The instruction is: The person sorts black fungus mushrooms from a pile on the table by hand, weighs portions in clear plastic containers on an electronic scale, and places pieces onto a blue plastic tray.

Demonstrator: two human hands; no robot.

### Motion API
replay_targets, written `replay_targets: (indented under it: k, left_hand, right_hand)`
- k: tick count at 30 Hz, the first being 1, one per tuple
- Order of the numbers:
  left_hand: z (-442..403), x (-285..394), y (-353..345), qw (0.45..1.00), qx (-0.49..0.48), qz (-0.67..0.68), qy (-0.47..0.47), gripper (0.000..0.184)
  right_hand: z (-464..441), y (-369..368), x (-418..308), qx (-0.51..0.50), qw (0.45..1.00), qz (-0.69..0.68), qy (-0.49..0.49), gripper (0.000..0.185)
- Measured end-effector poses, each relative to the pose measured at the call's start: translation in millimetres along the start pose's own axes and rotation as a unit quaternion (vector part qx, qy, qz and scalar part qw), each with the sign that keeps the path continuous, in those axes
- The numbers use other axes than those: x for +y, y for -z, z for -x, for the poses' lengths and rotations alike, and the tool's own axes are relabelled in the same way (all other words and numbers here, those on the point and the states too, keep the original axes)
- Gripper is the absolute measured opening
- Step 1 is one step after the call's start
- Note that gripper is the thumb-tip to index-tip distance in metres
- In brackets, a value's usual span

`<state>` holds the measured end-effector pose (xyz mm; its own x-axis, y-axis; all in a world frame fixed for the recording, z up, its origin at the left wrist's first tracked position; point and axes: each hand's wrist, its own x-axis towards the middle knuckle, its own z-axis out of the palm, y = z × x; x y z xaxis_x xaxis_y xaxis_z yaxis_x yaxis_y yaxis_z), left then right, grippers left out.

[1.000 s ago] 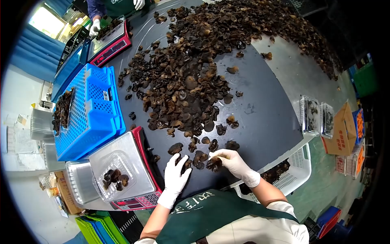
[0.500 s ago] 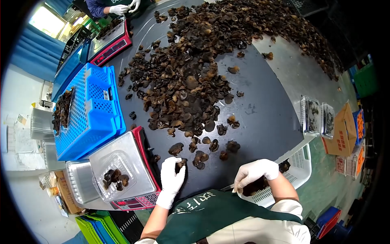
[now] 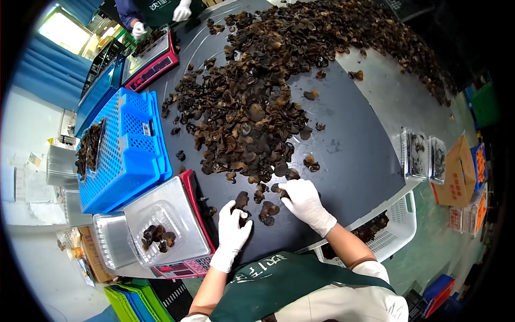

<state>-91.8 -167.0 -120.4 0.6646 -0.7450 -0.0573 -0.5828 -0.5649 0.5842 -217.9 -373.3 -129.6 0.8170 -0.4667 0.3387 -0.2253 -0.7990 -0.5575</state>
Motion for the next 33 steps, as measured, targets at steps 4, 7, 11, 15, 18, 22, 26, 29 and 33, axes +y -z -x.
replay_targets:
  k: [4,7,11,15,18,22,26,29,33]
  left_hand:
    - [11.0,-8.6,5.4,0.998,0.042,0.043,0.013,0.038]
    - [15.5,-19.8,2.9,0.995,0.074,0.067,0.013,0.047]
    - [6.8,-3.2,5.7,0.998,0.045,0.034,0.016,0.076]
    - [-1.9,-1.1,-6.3,1.0,0.021,0.015,-0.001,0.084]
    - [-6.0,3.4,-4.5,0.997,0.043,-0.059,-0.033,0.073]
    - [-3.8,-4.9,0.3,0.998,0.032,-0.045,-0.044,0.049]
    - [1.6,-4.4,5.2,0.99,0.108,0.079,-0.037,0.035]
    - [12.0,-19.7,-1.6,0.937,0.097,0.301,0.148,0.032]
    - [-0.1,-17.6,3.4,0.984,0.146,0.103,-0.012,0.038]
  right_hand:
    - [-4.0,19.4,8.3,-0.088,0.983,-0.16,-0.027,0.013]
    - [-5.6,79.7,23.3,-0.342,0.89,-0.293,-0.069,0.016]
    - [-7.5,135.5,14.0,-0.513,0.819,-0.206,-0.155,0.025]
    - [16.3,106.2,20.5,-0.276,0.949,-0.049,-0.142,0.047]
    - [17.4,80.1,10.4,-0.214,0.971,0.035,-0.101,0.075]
    - [20.3,38.7,3.7,-0.188,0.981,0.04,-0.007,0.058]
    - [25.7,13.3,12.5,-0.164,0.984,-0.067,-0.02,0.025]
    - [9.6,12.5,0.7,-0.139,0.973,-0.162,-0.092,0.026]
    - [-1.1,1.9,-15.7,-0.107,0.978,-0.102,0.147,0.039]
